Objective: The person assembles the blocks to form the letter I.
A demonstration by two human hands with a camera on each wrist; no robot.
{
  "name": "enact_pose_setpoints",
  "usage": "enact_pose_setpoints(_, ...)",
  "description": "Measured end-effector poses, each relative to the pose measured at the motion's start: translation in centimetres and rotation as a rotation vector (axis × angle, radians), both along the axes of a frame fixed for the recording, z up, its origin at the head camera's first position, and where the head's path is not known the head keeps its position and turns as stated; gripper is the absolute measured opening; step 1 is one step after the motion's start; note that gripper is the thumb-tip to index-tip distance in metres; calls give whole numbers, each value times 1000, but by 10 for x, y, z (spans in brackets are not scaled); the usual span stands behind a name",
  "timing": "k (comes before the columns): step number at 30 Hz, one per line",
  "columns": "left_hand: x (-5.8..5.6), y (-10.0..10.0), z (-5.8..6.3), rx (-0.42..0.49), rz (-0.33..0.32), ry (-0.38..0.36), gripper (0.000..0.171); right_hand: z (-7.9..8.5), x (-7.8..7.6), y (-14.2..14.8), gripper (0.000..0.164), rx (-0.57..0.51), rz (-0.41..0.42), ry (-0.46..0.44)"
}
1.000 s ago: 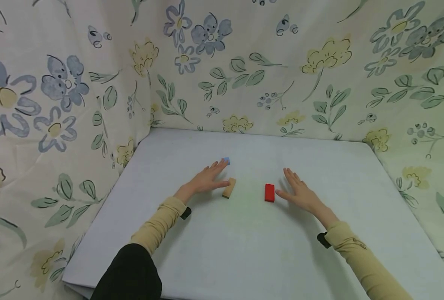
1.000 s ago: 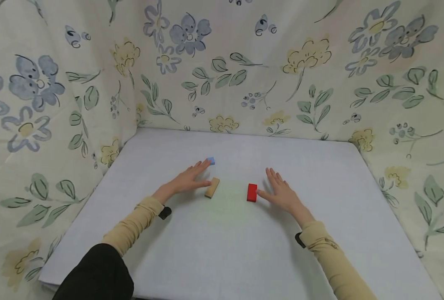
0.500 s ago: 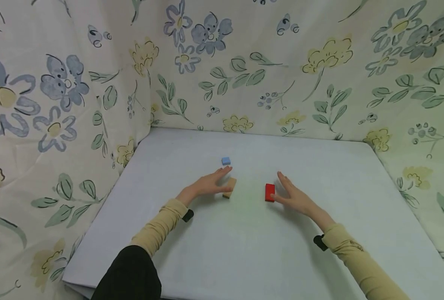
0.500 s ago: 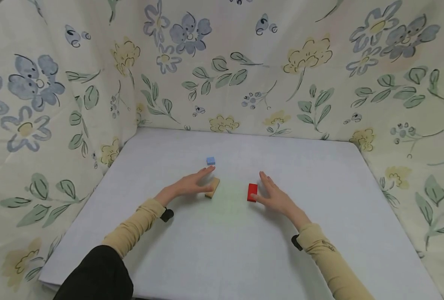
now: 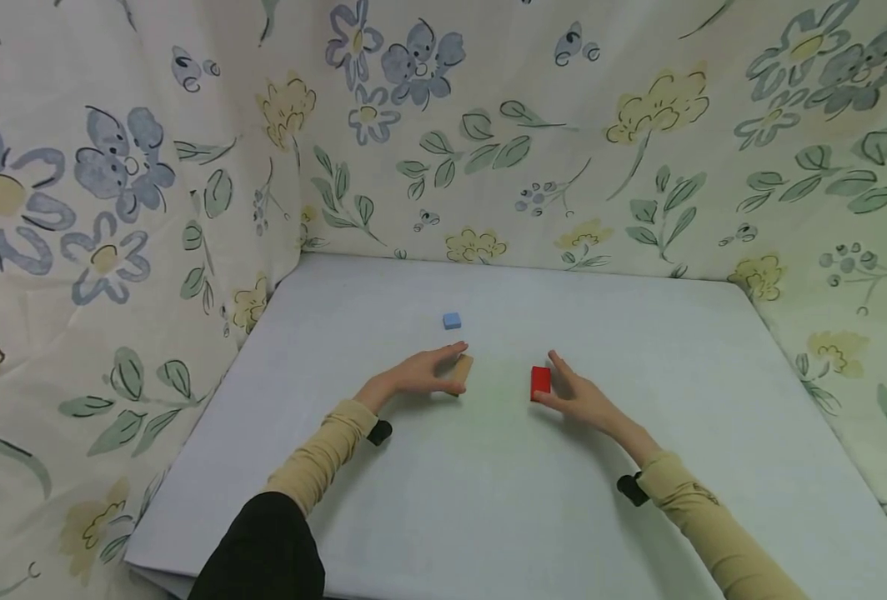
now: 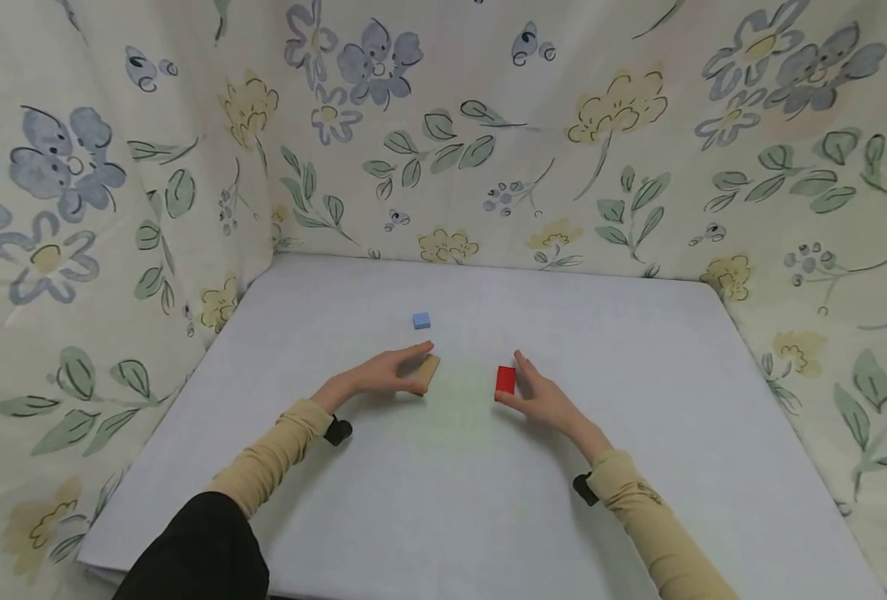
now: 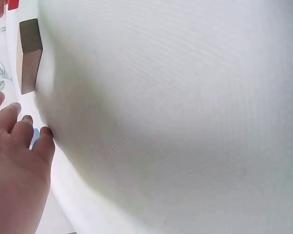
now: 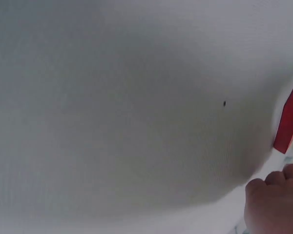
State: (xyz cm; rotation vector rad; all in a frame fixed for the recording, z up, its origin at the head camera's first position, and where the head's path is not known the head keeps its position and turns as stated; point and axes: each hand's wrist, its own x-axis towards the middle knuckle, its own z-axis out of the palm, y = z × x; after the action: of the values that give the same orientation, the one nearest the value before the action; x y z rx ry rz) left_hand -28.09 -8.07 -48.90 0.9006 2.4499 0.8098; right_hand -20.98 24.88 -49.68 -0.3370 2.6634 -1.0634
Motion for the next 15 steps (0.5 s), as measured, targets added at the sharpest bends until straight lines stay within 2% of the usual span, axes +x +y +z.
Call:
enact_pose_setpoints(7,-5,-1,-2,70,1,-43,88,-4,0,-3,92,-19,-3,25)
enact_pose_setpoints(15,-10,-5,-5,62,-21,-71,89,-8,-1,-2,89,-1,8,72)
